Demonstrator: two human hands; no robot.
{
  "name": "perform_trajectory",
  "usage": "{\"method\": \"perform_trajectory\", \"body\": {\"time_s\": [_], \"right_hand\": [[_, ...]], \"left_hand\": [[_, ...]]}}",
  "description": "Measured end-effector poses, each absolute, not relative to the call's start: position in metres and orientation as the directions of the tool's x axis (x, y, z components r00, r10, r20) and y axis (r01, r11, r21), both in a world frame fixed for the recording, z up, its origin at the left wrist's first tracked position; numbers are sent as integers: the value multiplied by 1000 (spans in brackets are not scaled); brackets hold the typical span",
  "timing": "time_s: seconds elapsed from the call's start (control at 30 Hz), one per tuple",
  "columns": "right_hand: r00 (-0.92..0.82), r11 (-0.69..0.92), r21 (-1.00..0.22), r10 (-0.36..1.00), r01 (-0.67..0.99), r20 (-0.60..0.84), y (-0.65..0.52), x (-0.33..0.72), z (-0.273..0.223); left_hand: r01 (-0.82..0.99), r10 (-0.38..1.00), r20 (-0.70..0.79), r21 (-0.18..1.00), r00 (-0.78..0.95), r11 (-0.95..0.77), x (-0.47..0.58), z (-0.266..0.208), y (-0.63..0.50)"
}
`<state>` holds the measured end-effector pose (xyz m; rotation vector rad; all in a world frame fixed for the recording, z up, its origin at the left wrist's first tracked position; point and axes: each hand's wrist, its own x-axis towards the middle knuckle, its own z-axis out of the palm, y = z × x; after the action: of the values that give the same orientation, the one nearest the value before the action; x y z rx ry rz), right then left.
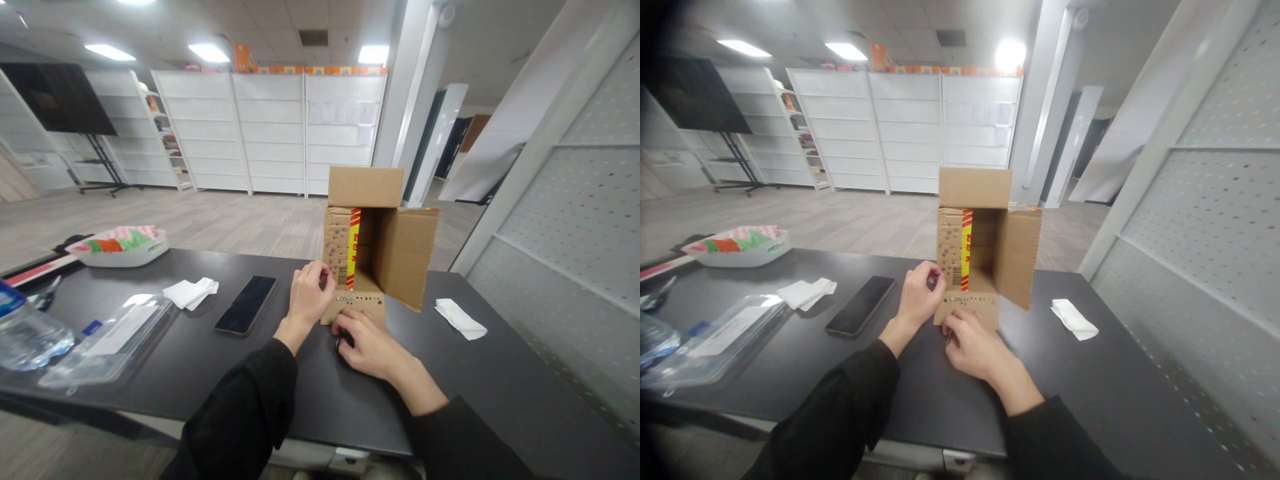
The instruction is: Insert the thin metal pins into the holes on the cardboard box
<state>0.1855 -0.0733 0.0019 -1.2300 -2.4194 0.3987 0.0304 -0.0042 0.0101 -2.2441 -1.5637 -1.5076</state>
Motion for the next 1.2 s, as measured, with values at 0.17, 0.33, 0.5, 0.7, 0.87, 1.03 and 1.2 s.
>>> {"method": "perform_trajectory", "body": {"time_s": [0.17, 0.33, 0.5, 0.7, 0.87, 1.03, 1.2], "right_hand": [[-580, 605, -411, 790, 682, 199, -76, 181, 5], [-630, 637, -392, 759, 664, 166, -77, 178, 6], [-645, 653, -369, 746, 662, 162, -77, 175, 5], [-652, 672, -350, 733, 652, 193, -78, 174, 2], [-626, 666, -358, 743, 654, 238, -78, 174, 4], [-551, 652, -395, 759, 648, 347, -74, 177, 4], [-429, 630, -487, 773, 605, 467, -65, 187, 1]], "left_hand": [[734, 708, 705, 465, 32, -495, 30, 9, -5], [731, 705, 708, 464, 33, -500, 30, 8, -3], [732, 702, 711, 463, 29, -499, 30, 8, -2], [728, 702, 712, 468, 25, -500, 31, 8, -3], [724, 697, 716, 467, 27, -508, 30, 8, -3], [725, 694, 719, 464, 28, -509, 30, 8, -2], [725, 701, 713, 466, 32, -508, 30, 8, -3]]}}
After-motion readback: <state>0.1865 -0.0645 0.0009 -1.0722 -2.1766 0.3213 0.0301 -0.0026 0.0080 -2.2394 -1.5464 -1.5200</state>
